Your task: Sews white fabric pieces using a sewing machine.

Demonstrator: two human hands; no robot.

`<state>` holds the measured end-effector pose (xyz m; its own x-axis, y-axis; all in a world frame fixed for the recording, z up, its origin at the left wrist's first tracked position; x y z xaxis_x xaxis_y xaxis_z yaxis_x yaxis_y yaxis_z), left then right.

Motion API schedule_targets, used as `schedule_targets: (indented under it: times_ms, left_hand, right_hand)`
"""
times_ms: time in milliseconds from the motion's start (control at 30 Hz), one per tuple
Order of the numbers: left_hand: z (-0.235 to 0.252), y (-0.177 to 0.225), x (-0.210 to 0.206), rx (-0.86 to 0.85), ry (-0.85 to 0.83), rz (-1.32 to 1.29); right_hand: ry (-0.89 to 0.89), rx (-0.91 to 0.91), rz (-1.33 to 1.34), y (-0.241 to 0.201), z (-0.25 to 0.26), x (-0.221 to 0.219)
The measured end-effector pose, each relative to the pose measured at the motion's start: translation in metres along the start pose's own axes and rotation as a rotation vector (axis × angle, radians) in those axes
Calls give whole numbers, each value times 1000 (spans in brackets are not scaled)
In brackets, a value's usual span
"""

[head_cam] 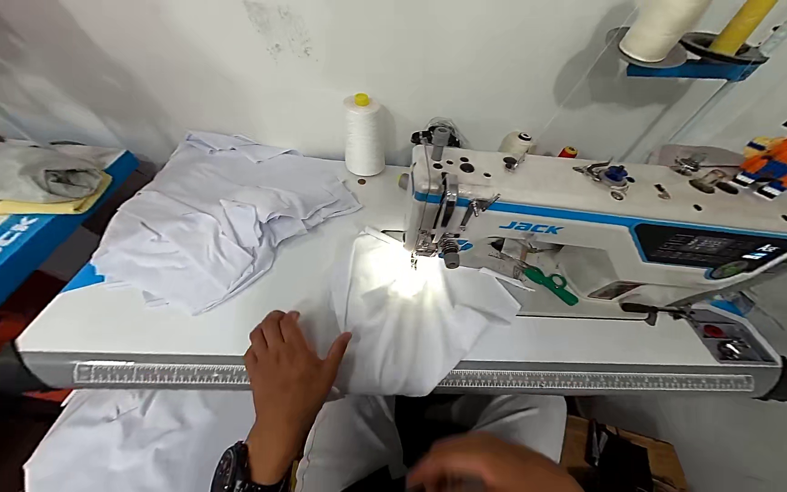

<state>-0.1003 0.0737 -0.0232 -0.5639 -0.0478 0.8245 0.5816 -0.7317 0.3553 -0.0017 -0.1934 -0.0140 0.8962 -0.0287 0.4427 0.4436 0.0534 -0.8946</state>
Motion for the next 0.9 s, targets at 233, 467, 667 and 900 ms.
schedule_targets:
  times_ms: [233,467,667,900]
  left_hand:
    - [-21,-31,44,34,-165,-525]
    - [-105,-137,171,260,-351,-1441]
    - [-169,-212,237,602,-175,-1410]
    - [-141,-319,201,981,439,-1131]
  right_hand:
    - [578,-203,858,113,85,-76]
    - [39,255,1658,32,86,-167]
    - [-1,356,1348,-31,96,-142]
    - [142,-45,1009,-24,242,-154]
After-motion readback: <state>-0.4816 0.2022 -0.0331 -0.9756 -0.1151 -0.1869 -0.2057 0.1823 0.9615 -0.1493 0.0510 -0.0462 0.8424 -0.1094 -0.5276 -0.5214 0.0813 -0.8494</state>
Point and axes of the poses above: each hand's wrist, its own z-axis towards the middle knuckle, its own x-axis out of the back of the hand, y = z × x, the point moved 4 cm from there along z, towards the middle knuckle, and after that the axes turned 2 degrees about y, right-handed, at the moved point
